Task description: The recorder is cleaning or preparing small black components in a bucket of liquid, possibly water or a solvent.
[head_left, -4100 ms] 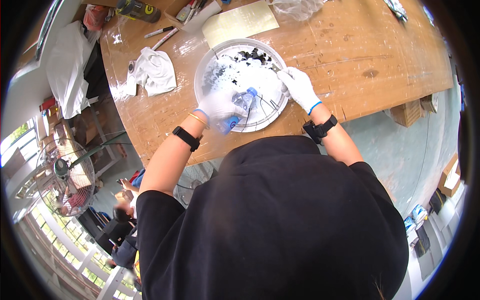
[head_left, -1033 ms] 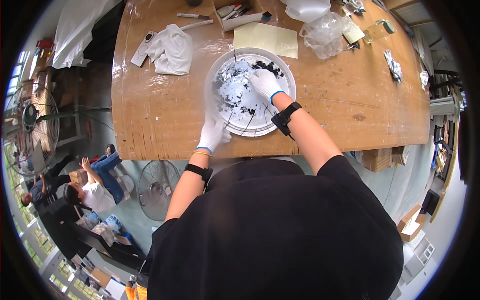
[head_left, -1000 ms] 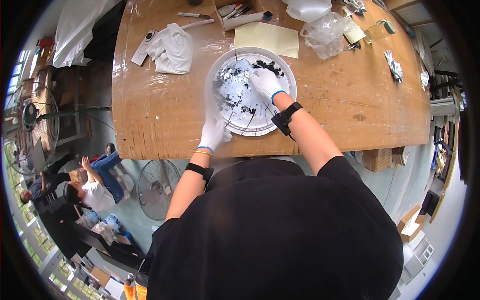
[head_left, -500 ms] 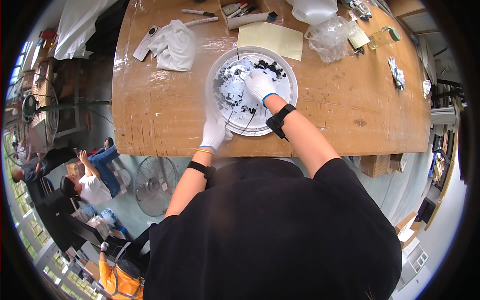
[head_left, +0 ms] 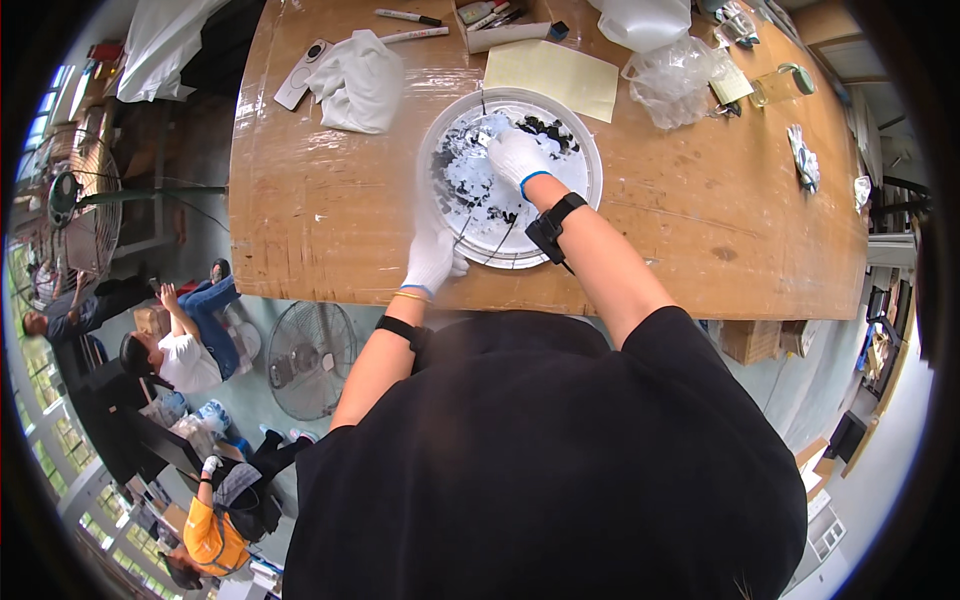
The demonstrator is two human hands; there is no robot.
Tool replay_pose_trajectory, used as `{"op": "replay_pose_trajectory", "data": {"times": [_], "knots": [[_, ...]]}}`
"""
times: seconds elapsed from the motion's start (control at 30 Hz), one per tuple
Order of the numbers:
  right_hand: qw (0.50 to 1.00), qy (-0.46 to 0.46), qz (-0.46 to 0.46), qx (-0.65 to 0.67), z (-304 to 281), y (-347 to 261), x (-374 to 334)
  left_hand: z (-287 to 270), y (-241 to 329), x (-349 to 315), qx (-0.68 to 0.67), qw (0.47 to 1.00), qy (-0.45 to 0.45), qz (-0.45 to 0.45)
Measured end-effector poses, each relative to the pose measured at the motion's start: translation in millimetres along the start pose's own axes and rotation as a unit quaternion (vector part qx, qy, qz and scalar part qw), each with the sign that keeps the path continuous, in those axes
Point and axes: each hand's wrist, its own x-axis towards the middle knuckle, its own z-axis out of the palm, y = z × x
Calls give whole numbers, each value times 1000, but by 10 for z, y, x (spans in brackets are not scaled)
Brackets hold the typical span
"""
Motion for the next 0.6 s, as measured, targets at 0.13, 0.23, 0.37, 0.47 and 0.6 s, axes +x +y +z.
{"op": "replay_pose_trajectory", "data": {"times": [0.13, 0.23, 0.37, 0.47, 0.6], "knots": [[997, -56, -32, -31, -150, 97, -65, -26, -29, 28, 23, 1000, 8, 9], [995, -34, -56, -71, -83, 123, -52, -11, 3, 15, 27, 1000, 3, 6], [999, -20, -19, -24, -61, 148, 35, -11, -21, 17, 19, 1000, -2, 2], [996, -69, -29, -50, -43, 140, 11, 13, -16, -6, 6, 1000, 11, -2], [999, -30, -10, -15, 3, 38, -36, -3, 20, -11, 14, 1000, -7, 7]]}}
